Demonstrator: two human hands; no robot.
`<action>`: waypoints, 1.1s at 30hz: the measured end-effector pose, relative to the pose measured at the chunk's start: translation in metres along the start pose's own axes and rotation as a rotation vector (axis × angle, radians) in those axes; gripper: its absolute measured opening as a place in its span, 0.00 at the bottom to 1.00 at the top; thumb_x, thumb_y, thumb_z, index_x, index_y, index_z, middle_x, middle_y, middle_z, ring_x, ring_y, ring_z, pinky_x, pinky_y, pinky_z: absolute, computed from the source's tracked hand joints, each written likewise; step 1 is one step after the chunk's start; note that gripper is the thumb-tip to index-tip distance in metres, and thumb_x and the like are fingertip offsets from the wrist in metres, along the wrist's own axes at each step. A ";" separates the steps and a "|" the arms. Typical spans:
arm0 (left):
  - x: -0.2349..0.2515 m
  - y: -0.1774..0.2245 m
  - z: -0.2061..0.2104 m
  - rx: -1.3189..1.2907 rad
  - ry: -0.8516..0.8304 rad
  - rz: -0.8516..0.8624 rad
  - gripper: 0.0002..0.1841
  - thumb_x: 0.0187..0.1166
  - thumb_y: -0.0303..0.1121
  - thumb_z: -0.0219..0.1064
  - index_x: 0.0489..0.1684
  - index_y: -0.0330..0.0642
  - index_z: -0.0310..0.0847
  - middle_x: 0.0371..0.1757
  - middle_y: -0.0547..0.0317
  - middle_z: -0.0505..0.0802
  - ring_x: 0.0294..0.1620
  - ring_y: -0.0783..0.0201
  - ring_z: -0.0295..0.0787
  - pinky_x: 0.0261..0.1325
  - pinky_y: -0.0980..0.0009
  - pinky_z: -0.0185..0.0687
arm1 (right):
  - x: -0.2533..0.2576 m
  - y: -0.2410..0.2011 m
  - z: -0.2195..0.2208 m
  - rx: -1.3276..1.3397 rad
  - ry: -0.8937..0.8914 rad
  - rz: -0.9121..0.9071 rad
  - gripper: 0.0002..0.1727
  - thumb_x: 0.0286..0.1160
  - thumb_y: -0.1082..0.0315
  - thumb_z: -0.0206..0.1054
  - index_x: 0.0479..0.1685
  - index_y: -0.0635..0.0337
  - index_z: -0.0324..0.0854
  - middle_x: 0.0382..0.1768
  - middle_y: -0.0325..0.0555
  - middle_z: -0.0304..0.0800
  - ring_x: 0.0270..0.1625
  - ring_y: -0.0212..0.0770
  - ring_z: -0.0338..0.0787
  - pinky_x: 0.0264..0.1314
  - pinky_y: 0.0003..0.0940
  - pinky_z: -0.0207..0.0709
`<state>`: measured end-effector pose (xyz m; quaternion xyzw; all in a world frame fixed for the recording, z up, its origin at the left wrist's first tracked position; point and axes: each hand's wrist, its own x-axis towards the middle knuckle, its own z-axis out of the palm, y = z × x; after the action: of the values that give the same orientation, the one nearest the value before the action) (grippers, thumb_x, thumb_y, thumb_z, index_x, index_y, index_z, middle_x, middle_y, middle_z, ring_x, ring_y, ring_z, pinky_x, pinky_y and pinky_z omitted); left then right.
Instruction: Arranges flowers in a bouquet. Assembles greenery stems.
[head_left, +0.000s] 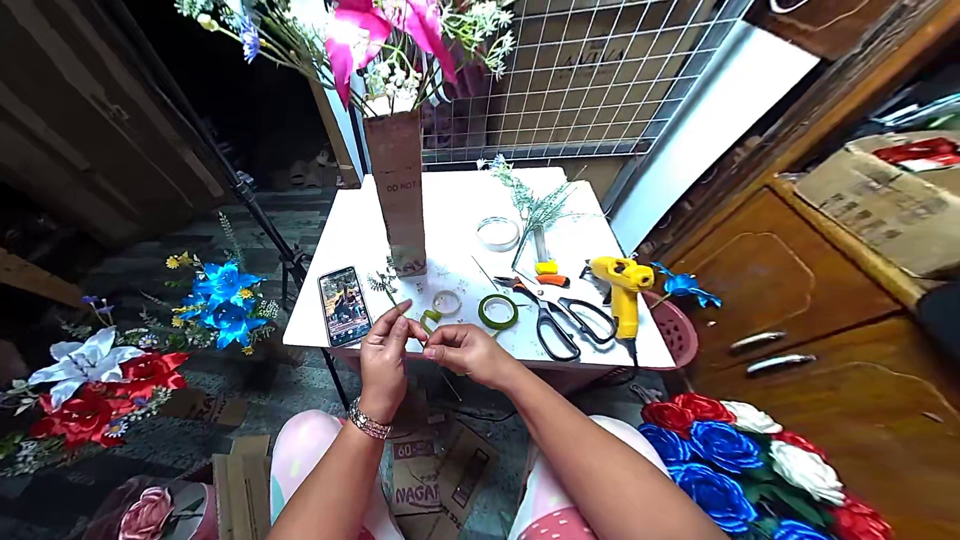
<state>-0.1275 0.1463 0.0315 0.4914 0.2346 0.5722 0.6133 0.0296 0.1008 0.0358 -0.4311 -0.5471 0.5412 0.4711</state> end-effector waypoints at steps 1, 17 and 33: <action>-0.001 -0.001 0.001 0.004 0.012 -0.008 0.13 0.84 0.21 0.54 0.60 0.40 0.80 0.30 0.65 0.95 0.35 0.71 0.93 0.53 0.71 0.88 | 0.001 0.002 0.002 -0.001 0.047 -0.010 0.05 0.79 0.70 0.68 0.35 0.59 0.85 0.23 0.24 0.82 0.23 0.15 0.74 0.28 0.13 0.67; -0.005 -0.006 0.003 0.109 0.049 0.001 0.08 0.79 0.22 0.68 0.47 0.48 0.86 0.35 0.67 0.94 0.35 0.74 0.91 0.45 0.76 0.89 | 0.002 0.008 -0.002 -0.018 0.092 -0.005 0.05 0.77 0.74 0.70 0.33 0.61 0.87 0.19 0.30 0.82 0.18 0.18 0.72 0.22 0.14 0.65; -0.001 0.000 0.001 0.174 0.129 -0.014 0.06 0.80 0.23 0.68 0.42 0.46 0.89 0.35 0.67 0.95 0.33 0.73 0.91 0.42 0.77 0.89 | 0.003 0.008 -0.011 -0.126 0.070 -0.008 0.04 0.79 0.73 0.70 0.37 0.62 0.89 0.24 0.33 0.85 0.25 0.19 0.78 0.30 0.15 0.72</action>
<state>-0.1265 0.1450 0.0314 0.5031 0.3260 0.5757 0.5559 0.0395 0.1063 0.0278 -0.4764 -0.5651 0.4882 0.4641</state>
